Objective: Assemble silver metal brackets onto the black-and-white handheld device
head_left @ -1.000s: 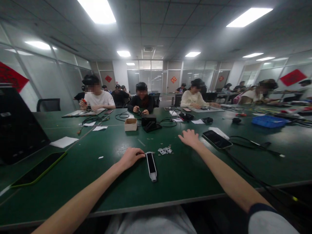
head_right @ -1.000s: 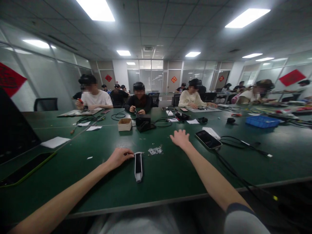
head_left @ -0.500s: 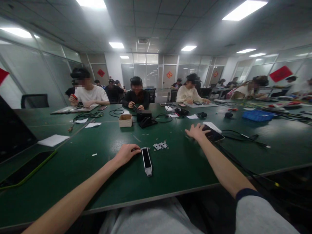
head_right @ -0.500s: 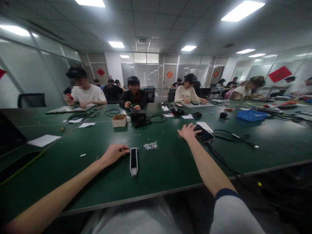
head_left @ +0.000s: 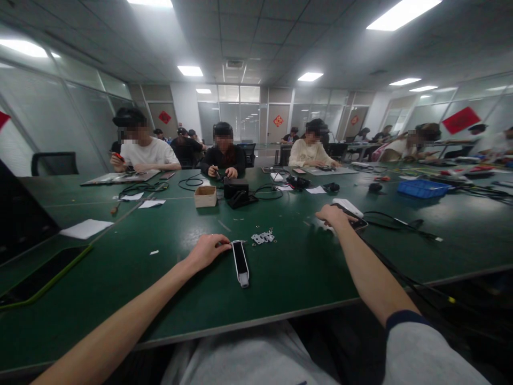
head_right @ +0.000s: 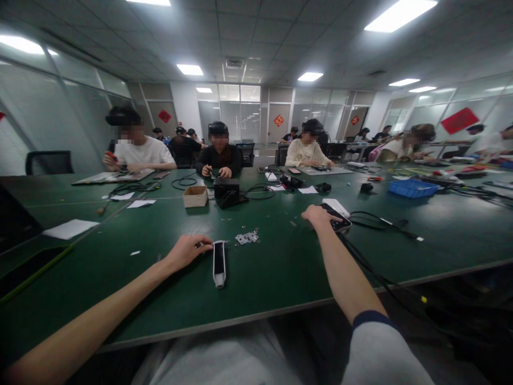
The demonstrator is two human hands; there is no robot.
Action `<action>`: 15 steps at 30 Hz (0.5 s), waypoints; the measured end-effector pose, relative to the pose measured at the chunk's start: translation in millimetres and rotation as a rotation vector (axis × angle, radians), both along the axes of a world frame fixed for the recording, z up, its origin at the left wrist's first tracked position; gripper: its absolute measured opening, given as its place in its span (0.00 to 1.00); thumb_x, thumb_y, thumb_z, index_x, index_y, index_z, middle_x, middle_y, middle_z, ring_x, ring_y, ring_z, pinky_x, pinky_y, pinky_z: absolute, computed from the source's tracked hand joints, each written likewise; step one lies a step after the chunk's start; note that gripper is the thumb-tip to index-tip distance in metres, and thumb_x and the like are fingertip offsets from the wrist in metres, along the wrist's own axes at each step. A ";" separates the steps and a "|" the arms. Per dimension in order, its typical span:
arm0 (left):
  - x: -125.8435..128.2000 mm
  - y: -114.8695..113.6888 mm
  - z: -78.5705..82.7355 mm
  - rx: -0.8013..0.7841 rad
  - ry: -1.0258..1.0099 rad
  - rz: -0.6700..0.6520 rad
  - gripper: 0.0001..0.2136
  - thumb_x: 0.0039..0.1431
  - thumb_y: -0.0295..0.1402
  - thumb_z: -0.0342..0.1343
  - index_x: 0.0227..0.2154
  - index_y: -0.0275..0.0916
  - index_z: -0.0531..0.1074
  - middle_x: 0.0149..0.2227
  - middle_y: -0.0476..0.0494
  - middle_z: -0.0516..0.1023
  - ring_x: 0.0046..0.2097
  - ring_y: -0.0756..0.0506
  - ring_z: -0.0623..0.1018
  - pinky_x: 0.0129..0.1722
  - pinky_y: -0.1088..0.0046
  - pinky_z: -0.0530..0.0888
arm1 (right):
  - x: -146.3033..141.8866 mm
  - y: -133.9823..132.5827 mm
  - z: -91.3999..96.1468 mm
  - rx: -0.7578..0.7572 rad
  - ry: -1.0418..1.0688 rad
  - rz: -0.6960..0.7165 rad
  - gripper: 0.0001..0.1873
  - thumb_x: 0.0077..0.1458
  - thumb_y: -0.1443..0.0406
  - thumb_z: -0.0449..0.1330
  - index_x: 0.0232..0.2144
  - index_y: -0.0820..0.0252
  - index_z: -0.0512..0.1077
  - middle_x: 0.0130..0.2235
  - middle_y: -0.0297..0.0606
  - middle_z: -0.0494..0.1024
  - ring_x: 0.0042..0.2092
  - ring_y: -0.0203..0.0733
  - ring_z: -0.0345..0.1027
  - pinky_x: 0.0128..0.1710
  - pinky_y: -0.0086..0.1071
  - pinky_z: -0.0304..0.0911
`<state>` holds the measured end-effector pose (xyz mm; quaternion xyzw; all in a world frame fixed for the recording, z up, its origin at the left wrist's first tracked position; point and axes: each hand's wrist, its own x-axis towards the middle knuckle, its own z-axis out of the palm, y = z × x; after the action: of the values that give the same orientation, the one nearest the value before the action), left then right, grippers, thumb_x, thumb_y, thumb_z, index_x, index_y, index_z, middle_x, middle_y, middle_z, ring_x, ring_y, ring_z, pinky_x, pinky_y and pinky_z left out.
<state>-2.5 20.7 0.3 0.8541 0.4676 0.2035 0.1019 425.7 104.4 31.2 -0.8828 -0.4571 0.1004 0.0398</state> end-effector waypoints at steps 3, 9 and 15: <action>-0.1 -0.2 0.0 0.001 0.002 0.001 0.09 0.59 0.37 0.56 0.39 0.41 0.78 0.38 0.48 0.80 0.37 0.46 0.78 0.38 0.72 0.72 | 3.0 1.9 -2.8 -0.005 0.004 -0.001 0.17 0.55 0.60 0.56 0.43 0.66 0.74 0.37 0.54 0.76 0.47 0.60 0.69 0.46 0.67 0.57; -0.4 0.8 -0.7 0.005 -0.005 -0.002 0.10 0.59 0.38 0.56 0.39 0.41 0.77 0.38 0.48 0.80 0.37 0.46 0.77 0.37 0.71 0.72 | 5.5 3.1 -5.8 -0.006 0.023 0.001 0.17 0.54 0.60 0.56 0.41 0.67 0.74 0.33 0.52 0.76 0.46 0.61 0.69 0.44 0.65 0.59; -0.2 2.2 -3.8 0.040 0.027 0.010 0.09 0.58 0.38 0.56 0.37 0.41 0.77 0.35 0.48 0.80 0.35 0.46 0.77 0.35 0.72 0.70 | -1.8 -2.1 -4.2 0.072 -0.017 0.045 0.14 0.53 0.60 0.58 0.37 0.65 0.75 0.31 0.50 0.76 0.46 0.60 0.70 0.46 0.62 0.59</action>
<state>-2.7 22.9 -3.5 0.8564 0.4690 0.2017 0.0772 423.9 102.3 27.0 -0.8712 -0.4805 0.0772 0.0652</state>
